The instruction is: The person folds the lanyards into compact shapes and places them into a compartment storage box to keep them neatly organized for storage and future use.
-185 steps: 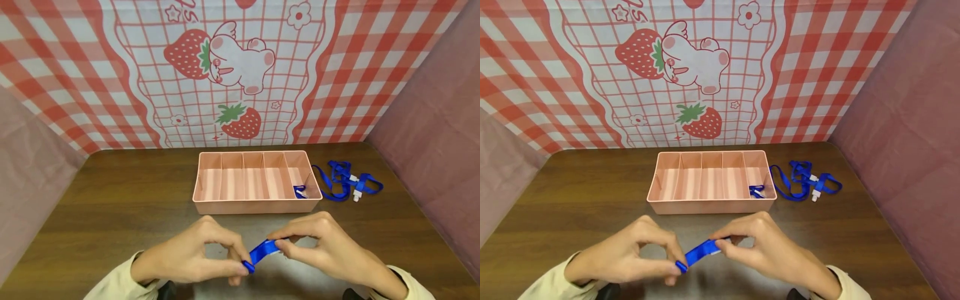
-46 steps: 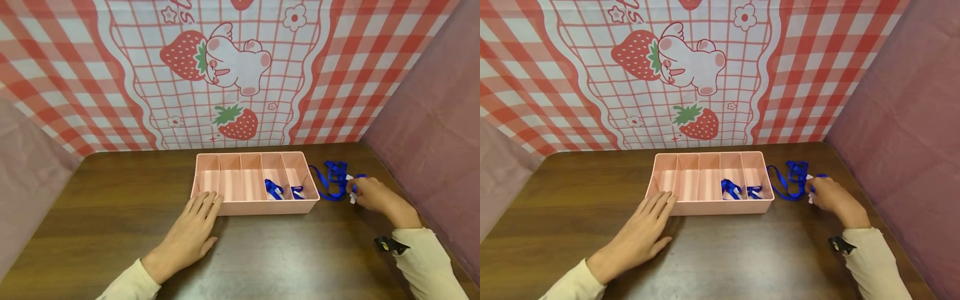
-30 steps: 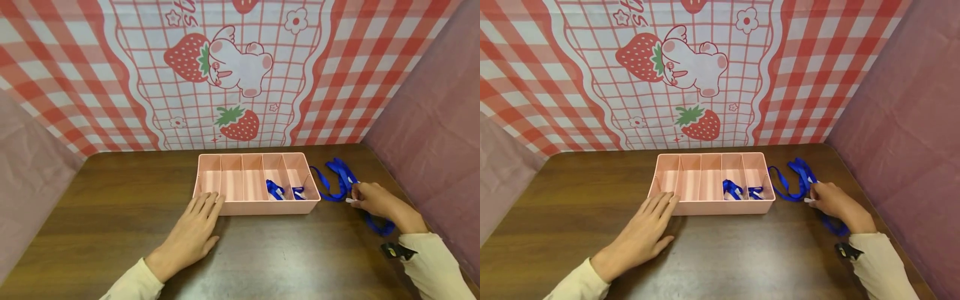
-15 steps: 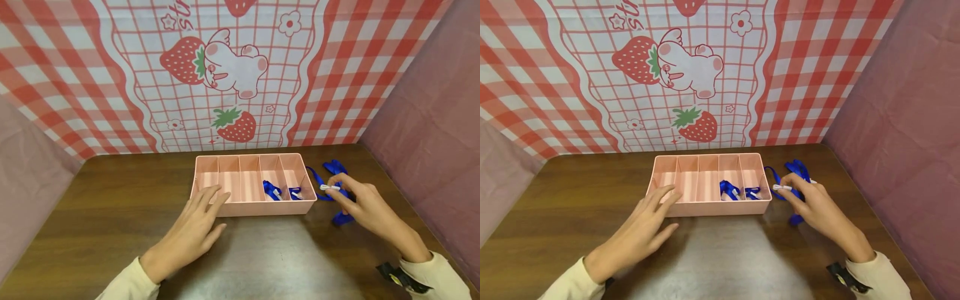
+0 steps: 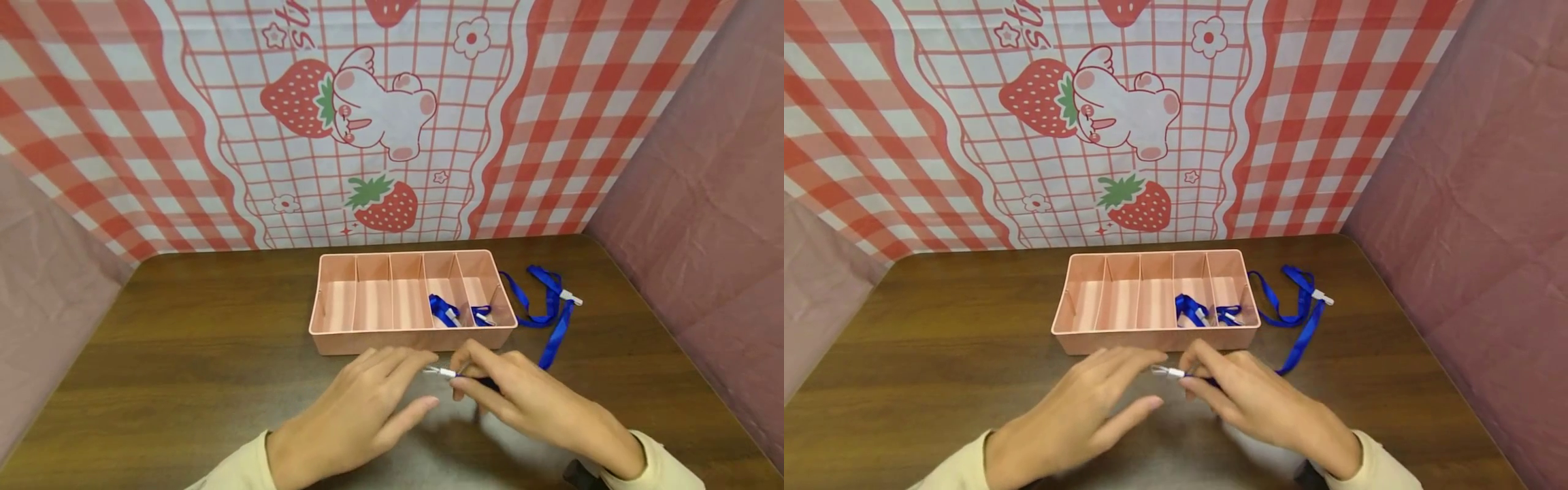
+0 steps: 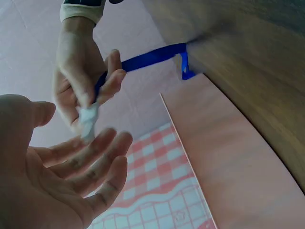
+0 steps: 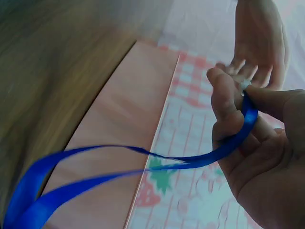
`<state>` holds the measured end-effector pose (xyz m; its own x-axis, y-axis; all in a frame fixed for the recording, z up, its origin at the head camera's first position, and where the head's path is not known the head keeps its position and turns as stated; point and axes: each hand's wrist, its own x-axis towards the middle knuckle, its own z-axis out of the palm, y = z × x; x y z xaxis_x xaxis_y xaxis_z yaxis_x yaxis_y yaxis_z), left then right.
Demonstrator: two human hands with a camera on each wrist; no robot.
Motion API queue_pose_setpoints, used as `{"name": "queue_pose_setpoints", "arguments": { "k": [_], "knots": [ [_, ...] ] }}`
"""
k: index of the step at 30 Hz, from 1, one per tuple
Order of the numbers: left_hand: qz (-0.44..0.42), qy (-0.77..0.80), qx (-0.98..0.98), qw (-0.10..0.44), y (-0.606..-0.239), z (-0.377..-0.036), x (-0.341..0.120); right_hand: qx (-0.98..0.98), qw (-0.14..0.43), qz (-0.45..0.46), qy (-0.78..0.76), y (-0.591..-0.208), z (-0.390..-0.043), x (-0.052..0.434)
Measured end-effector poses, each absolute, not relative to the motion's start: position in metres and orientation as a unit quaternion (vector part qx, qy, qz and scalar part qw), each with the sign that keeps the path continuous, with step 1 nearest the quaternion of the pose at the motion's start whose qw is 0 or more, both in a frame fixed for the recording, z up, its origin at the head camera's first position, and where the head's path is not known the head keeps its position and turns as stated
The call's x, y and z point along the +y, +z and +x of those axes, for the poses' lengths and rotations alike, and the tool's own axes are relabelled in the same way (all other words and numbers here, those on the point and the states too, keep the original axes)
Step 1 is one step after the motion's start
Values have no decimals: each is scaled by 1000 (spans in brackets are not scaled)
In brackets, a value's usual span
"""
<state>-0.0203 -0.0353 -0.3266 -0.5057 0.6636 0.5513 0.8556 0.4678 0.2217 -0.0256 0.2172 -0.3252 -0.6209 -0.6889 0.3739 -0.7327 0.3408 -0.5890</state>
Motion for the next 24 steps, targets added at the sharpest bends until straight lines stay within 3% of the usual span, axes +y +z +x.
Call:
{"name": "queue_pose_setpoints", "arguments": {
  "k": [10, 24],
  "knots": [
    [-486, -238, -811, 221, -330, -21, -39, -827, 11, 439, 351, -327, -22, 194],
    [-493, -309, -805, 112, -320, -24, -53, -809, -22, 431, 400, -325, -22, 198]
  ]
}}
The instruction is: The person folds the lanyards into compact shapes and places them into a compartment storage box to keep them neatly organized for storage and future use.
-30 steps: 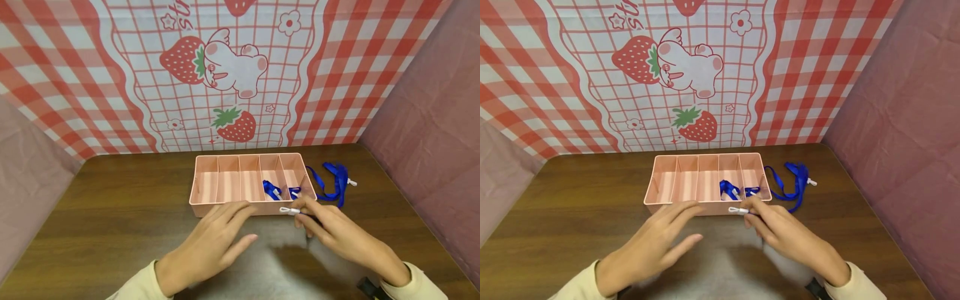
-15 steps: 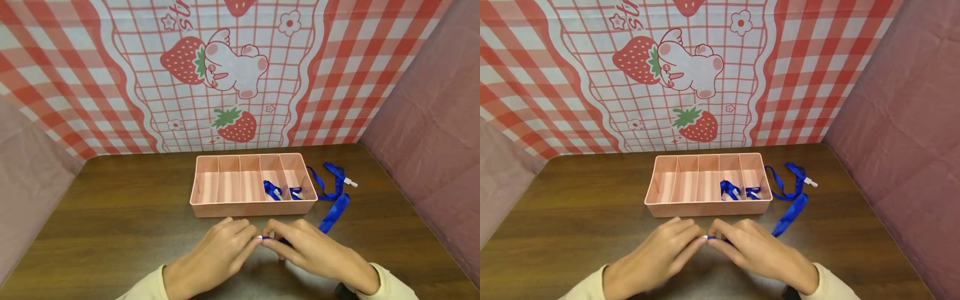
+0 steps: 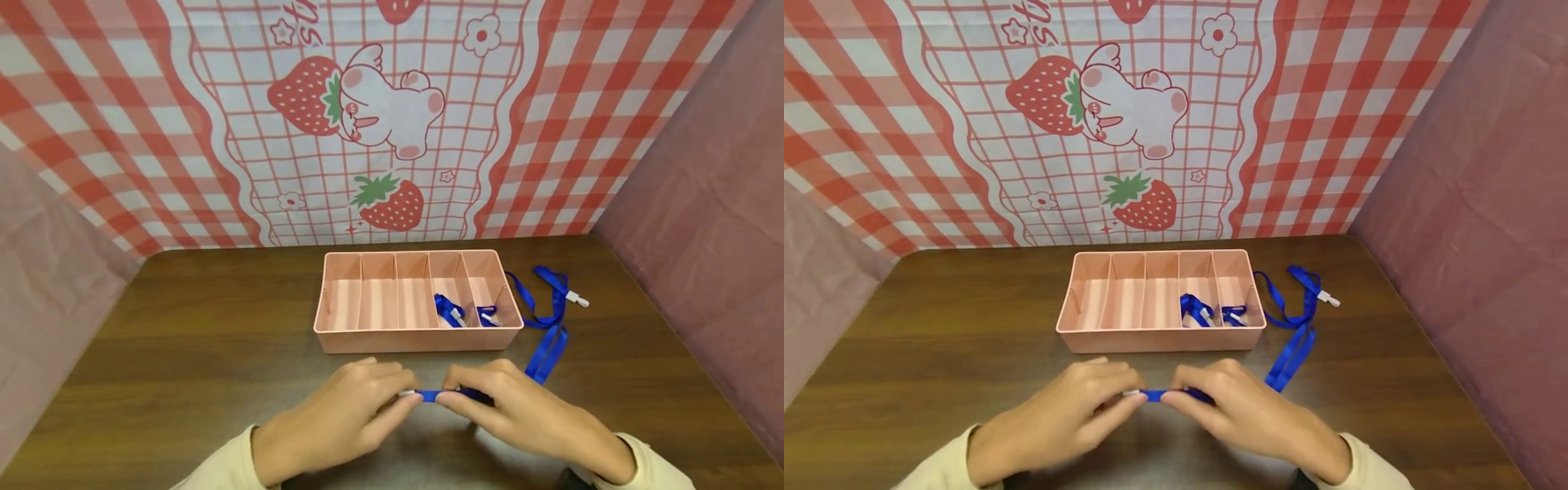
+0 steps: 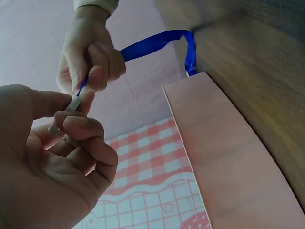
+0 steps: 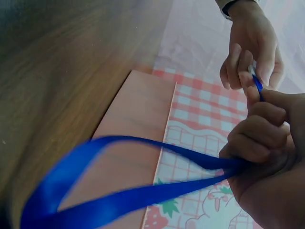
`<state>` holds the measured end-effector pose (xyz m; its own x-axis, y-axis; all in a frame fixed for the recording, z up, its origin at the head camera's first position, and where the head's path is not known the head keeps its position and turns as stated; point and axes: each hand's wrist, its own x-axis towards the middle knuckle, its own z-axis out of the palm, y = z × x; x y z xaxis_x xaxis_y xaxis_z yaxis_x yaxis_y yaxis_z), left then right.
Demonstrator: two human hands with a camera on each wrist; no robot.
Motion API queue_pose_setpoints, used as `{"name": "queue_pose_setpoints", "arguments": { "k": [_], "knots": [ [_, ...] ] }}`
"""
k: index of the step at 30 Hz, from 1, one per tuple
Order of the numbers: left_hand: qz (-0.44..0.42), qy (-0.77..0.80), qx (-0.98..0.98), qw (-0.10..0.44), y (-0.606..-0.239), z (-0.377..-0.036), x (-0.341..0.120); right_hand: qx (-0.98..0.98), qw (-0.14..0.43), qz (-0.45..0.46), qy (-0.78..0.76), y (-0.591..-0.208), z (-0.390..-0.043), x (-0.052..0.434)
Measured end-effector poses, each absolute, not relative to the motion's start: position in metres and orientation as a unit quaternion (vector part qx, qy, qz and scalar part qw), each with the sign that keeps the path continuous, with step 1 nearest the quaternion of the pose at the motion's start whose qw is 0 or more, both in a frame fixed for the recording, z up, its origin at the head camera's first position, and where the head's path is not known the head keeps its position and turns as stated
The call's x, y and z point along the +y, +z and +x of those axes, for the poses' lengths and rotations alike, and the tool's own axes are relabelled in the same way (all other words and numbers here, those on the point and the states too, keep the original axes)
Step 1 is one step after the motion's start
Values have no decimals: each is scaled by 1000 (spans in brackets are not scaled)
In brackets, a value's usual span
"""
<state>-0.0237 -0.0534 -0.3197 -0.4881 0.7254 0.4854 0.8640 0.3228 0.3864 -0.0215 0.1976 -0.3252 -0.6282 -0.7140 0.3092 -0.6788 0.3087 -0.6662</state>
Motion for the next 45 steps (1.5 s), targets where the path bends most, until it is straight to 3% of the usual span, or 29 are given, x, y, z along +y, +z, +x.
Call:
{"name": "queue_pose_setpoints", "arguments": {
  "k": [17, 31, 45],
  "knots": [
    [-441, -420, -790, 72, -309, -29, -94, 790, -23, -430, -437, -320, -27, 223],
    [-375, -440, -814, 45, -307, -26, -135, 828, 54, -349, -436, -307, -26, 247],
    [-343, -446, -826, 35, -311, -21, -165, 802, 61, -398, -441, -305, -27, 258]
  ]
}}
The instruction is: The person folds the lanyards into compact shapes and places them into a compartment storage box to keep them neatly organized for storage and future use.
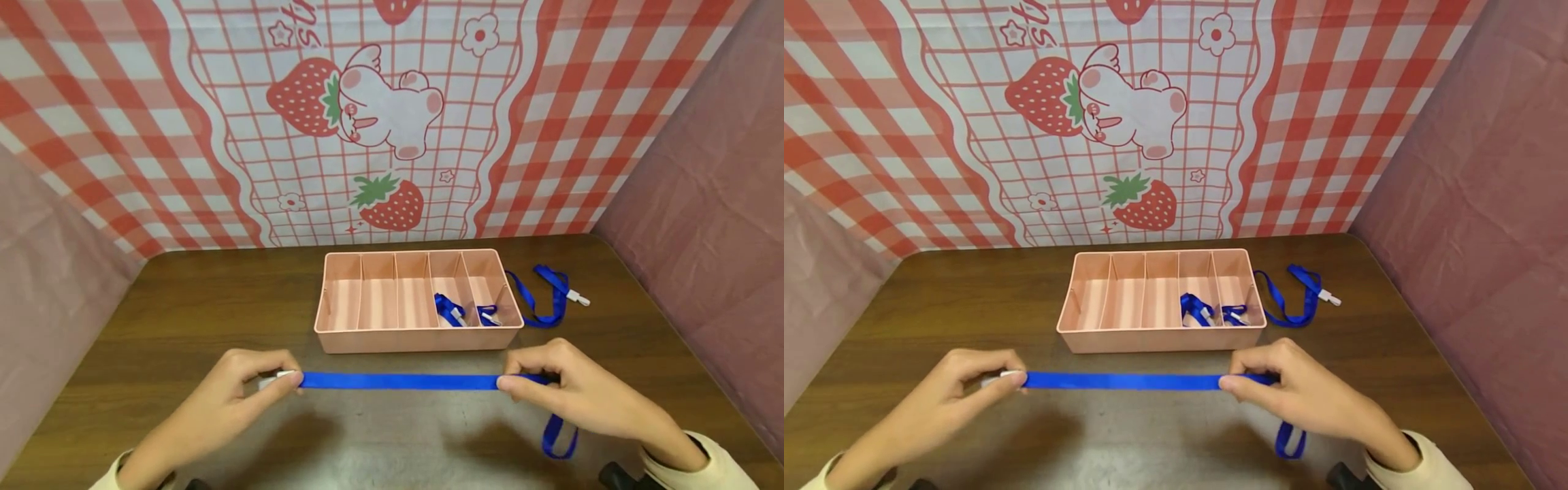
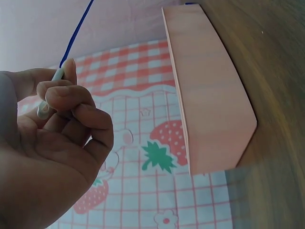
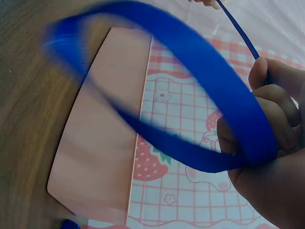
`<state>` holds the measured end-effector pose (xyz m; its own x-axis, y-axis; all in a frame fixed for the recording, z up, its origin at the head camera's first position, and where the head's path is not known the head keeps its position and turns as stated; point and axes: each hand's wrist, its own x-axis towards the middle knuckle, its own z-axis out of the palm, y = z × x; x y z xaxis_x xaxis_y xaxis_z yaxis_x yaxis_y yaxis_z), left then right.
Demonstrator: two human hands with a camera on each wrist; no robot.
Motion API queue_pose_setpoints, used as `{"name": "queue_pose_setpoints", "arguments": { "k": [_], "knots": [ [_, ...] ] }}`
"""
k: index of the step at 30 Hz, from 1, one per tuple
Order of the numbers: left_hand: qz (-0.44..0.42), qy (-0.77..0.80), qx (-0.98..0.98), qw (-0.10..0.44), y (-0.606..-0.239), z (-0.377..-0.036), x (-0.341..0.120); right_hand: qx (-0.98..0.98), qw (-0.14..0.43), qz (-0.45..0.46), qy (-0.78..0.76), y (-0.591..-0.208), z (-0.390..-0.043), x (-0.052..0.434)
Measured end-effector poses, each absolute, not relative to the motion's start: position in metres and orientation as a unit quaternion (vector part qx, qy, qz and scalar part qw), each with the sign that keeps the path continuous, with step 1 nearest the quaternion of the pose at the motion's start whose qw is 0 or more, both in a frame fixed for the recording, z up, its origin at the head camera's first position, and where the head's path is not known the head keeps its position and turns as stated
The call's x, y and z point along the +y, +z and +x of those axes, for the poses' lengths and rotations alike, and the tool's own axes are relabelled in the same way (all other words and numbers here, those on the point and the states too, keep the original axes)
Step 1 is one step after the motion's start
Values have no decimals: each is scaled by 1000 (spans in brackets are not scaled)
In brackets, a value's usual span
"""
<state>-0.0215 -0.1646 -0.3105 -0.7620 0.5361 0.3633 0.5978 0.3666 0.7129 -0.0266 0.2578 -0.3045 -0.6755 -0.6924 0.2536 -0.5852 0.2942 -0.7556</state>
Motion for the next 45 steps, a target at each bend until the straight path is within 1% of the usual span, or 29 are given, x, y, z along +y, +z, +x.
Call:
{"name": "queue_pose_setpoints", "arguments": {
  "k": [3, 10, 15, 23, 30, 37, 40, 45],
  "knots": [
    [-341, -445, -827, 35, -311, -22, -171, 798, 69, -398, -447, -306, -29, 261],
    [-315, -449, -834, 63, -317, -25, -196, 818, 97, -350, -447, -306, -33, 276],
    [-296, -445, -843, 61, -324, -28, -209, 822, 104, -343, -443, -308, -35, 285],
    [-249, -446, -859, 8, -316, -28, -224, 823, 116, -347, -435, -316, -40, 308],
    [-240, -445, -863, 1, -318, -29, -232, 834, 110, -334, -425, -320, -43, 320],
    [-249, -445, -860, -5, -323, -30, -239, 838, 128, -303, -435, -323, -50, 337],
    [-256, -457, -852, -21, -324, -30, -239, 833, 132, -305, -442, -327, -54, 344],
    [-276, -475, -834, -51, -321, -28, -238, 826, 121, -301, -462, -335, -61, 352]
  ]
}}
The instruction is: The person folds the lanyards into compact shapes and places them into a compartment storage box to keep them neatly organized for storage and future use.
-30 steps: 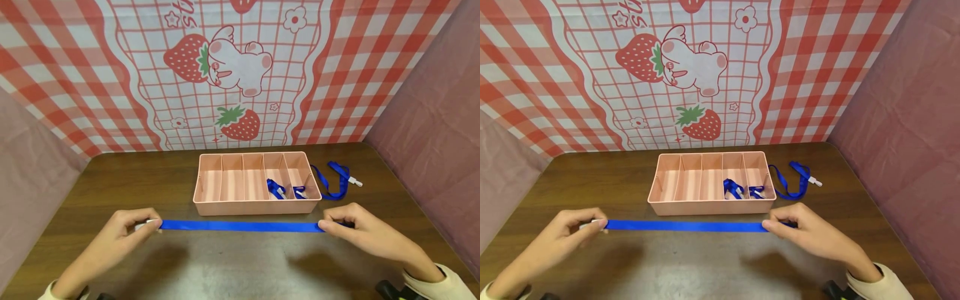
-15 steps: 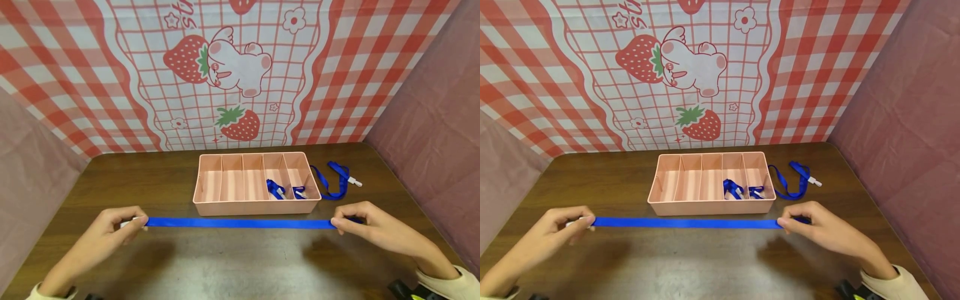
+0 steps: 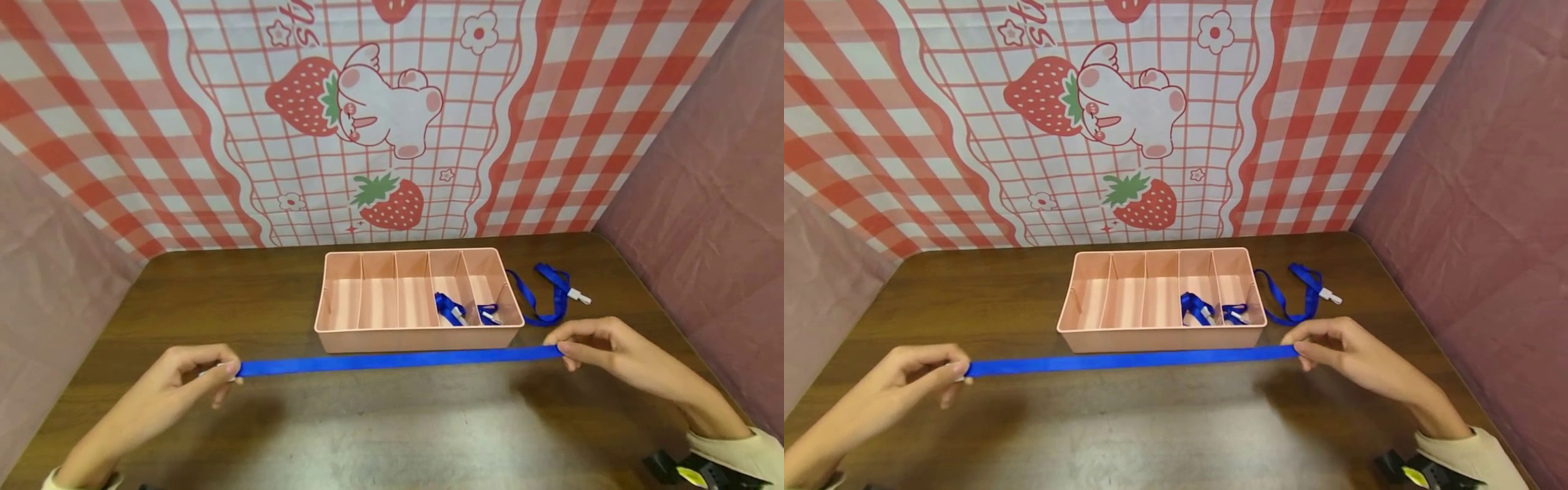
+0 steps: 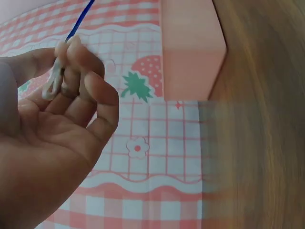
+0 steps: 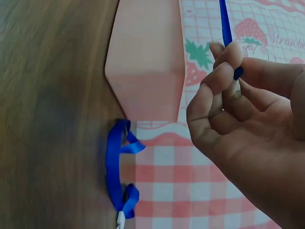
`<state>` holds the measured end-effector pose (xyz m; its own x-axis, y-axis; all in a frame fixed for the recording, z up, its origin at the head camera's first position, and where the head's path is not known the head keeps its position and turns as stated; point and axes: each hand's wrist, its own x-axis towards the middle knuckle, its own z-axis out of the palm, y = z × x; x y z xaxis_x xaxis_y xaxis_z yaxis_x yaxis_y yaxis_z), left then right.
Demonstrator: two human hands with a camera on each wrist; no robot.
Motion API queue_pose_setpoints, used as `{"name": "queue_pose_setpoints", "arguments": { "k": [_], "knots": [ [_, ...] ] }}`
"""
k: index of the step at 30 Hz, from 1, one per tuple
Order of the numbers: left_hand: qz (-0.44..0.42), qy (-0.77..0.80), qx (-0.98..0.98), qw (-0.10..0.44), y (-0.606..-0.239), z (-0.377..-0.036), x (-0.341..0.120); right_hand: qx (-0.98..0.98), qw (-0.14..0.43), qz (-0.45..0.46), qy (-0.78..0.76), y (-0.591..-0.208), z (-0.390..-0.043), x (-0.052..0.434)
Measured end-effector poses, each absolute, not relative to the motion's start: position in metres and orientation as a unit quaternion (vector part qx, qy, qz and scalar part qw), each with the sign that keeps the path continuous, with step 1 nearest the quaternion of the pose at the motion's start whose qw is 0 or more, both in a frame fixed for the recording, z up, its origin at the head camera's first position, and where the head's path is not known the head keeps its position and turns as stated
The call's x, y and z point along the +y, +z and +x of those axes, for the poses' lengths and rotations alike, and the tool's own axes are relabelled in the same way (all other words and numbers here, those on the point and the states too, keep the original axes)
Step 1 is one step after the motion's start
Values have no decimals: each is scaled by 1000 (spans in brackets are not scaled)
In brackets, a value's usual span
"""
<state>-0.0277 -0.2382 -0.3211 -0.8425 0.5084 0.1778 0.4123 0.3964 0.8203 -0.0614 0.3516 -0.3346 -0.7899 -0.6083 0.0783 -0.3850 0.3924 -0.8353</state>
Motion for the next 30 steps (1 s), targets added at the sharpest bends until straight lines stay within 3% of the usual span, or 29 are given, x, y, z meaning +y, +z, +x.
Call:
{"name": "queue_pose_setpoints", "arguments": {
  "k": [3, 10, 17, 20, 27, 30],
  "knots": [
    [306, 512, 799, 73, -317, -26, -237, 817, 115, -295, -482, -337, -63, 354],
    [496, 655, 552, 140, -305, -20, -227, 805, 115, -286, -507, -336, -63, 352],
    [536, 650, 500, 201, -299, -12, -226, 802, 122, -285, -511, -334, -63, 350],
    [531, 655, 503, 188, -291, -11, -220, 798, 125, -284, -516, -335, -63, 351],
    [526, 707, 464, 92, -290, -25, -206, 791, 137, -280, -526, -335, -63, 345],
    [536, 689, 477, 99, -293, -28, -210, 799, 128, -288, -513, -335, -62, 341]
  ]
}}
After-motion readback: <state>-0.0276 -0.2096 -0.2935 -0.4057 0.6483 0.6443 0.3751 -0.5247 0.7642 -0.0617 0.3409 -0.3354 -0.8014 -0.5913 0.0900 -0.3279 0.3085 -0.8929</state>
